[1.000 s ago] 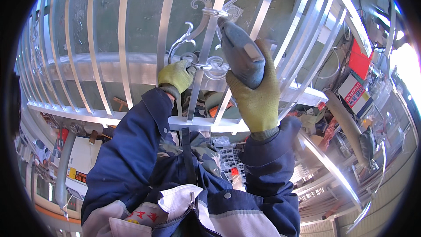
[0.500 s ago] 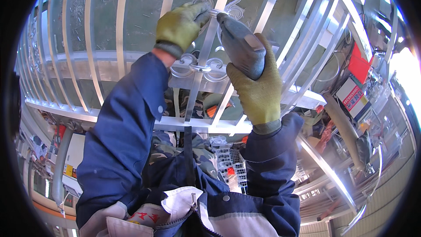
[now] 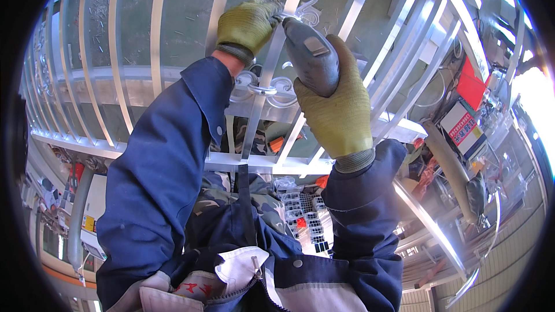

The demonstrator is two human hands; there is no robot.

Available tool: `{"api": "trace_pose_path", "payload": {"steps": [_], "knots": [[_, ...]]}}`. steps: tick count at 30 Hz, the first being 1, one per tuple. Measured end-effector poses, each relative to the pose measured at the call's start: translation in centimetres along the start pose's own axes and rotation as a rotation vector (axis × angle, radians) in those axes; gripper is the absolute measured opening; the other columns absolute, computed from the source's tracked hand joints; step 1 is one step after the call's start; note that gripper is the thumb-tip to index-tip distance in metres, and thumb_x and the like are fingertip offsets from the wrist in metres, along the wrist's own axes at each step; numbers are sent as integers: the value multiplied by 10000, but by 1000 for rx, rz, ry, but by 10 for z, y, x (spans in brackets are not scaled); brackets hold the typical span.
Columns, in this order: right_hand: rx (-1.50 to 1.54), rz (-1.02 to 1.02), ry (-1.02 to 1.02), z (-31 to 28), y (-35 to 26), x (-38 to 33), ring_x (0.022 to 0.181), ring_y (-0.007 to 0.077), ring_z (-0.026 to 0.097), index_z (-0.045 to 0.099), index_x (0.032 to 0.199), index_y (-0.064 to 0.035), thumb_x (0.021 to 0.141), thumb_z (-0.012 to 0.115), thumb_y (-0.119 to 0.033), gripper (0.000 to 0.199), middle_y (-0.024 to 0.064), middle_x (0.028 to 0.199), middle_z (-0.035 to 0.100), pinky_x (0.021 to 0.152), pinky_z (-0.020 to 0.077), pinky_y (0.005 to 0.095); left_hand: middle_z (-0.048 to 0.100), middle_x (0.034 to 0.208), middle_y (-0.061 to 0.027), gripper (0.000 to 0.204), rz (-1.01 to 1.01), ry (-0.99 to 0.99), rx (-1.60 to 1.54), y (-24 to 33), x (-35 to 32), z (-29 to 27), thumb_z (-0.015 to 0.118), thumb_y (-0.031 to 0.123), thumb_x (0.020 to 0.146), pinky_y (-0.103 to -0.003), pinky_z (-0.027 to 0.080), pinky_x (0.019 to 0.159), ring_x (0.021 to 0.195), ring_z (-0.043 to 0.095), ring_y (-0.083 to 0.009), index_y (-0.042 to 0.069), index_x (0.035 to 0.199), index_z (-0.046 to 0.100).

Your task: The person assembles a metal gate by positioning a large metal frame and attaching ornamental metal pieces. They use a power drill to secure the decorative elements to the frame, handling the frame and tools with gloved hands throughout the process.

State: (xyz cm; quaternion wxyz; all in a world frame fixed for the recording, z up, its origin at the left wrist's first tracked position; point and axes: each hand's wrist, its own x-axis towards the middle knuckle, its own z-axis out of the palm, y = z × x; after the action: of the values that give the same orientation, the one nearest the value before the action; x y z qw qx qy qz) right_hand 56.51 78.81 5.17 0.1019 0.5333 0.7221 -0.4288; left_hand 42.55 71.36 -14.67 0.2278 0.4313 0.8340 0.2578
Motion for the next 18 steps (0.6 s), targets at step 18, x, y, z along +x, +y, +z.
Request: {"api": "trace_pose_path", "payload": {"steps": [18], "knots": [[-286,-319,39,2,2,11,1102,420,689,544,1427,-88,795,808,-131,686,230,1215,689,928,562,455,747,1068,-107,225,29,22,0,-8,-2,5,628,212,900,-467,565,830,968,715,-354,166,1056,784]]}}
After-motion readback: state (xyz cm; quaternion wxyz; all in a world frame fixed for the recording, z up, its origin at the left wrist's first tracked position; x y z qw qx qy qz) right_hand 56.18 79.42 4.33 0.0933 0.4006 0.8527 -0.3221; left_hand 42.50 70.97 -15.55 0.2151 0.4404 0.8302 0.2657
